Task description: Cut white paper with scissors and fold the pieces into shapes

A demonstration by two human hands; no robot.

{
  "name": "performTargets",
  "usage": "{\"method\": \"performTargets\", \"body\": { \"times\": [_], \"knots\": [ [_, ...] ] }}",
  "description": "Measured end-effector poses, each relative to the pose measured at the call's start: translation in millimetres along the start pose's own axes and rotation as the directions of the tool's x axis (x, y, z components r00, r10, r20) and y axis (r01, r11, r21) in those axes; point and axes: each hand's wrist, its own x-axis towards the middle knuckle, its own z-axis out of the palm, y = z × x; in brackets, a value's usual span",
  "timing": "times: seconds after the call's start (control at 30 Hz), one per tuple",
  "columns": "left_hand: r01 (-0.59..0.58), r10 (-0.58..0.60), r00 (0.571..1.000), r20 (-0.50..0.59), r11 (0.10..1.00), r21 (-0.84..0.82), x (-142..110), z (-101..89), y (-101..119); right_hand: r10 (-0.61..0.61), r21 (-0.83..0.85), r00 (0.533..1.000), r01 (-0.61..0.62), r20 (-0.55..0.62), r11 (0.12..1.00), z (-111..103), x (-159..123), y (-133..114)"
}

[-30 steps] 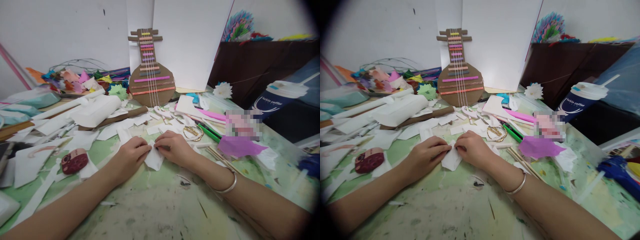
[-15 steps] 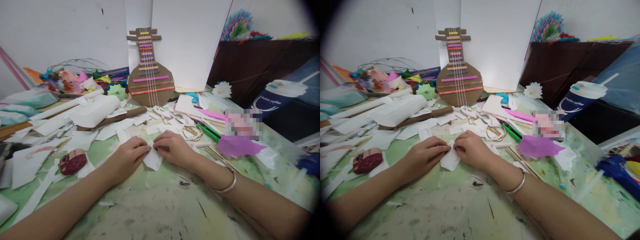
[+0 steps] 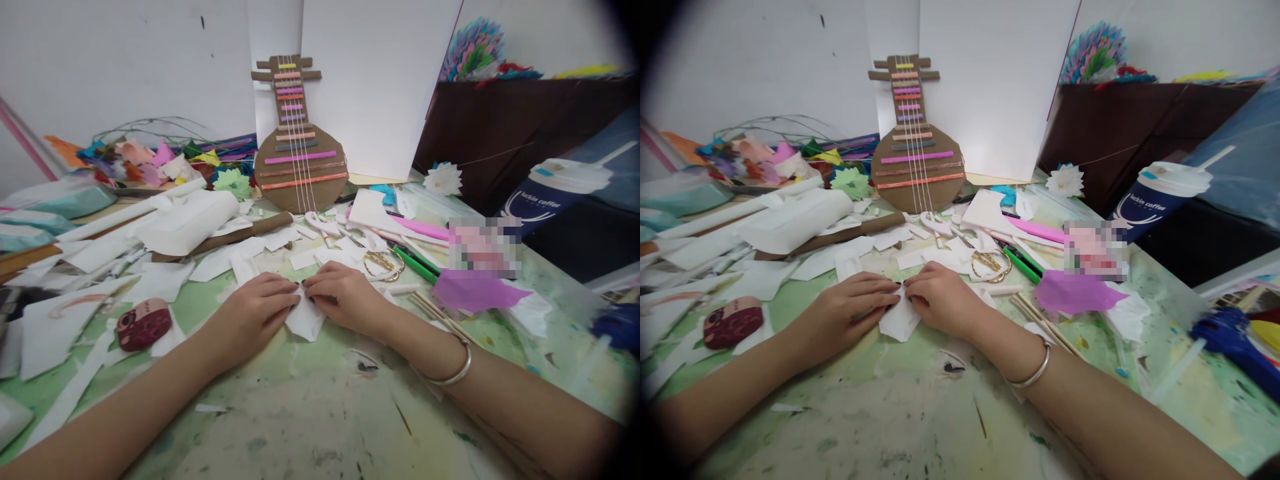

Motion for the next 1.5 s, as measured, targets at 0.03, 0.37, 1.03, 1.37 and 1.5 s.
{"method": "performTargets", "body": {
  "times": [0.03,0.37,1.03,1.37,1.5],
  "knots": [
    [-0.014,0.014,1.000,0.002,1.000,0.000,0.1,-0.2,-0.3,-0.004,0.000,1.000,0.004,0.010,1.000,-0.3,-0.3,0.1],
    [-0.057,0.057,0.998,0.020,0.998,0.007,0.4,-2.1,0.6,0.099,0.061,0.989,-0.106,0.113,0.992,-8.6,1.2,-2.2],
    [0.007,-0.006,0.999,0.040,1.000,-0.025,0.8,-3.5,0.7,0.197,0.050,0.972,-0.205,0.126,0.978,-9.6,1.5,-4.6],
    [-0.102,0.078,0.985,0.157,0.984,0.145,3.4,-11.8,7.8,0.166,0.011,0.979,-0.169,0.119,0.986,-9.9,-1.3,-2.2],
    [-0.165,0.118,0.970,0.213,0.963,0.215,4.2,-13.5,9.7,0.185,0.041,0.975,-0.191,0.122,0.981,-11.3,-0.5,-0.7]
  ]
}}
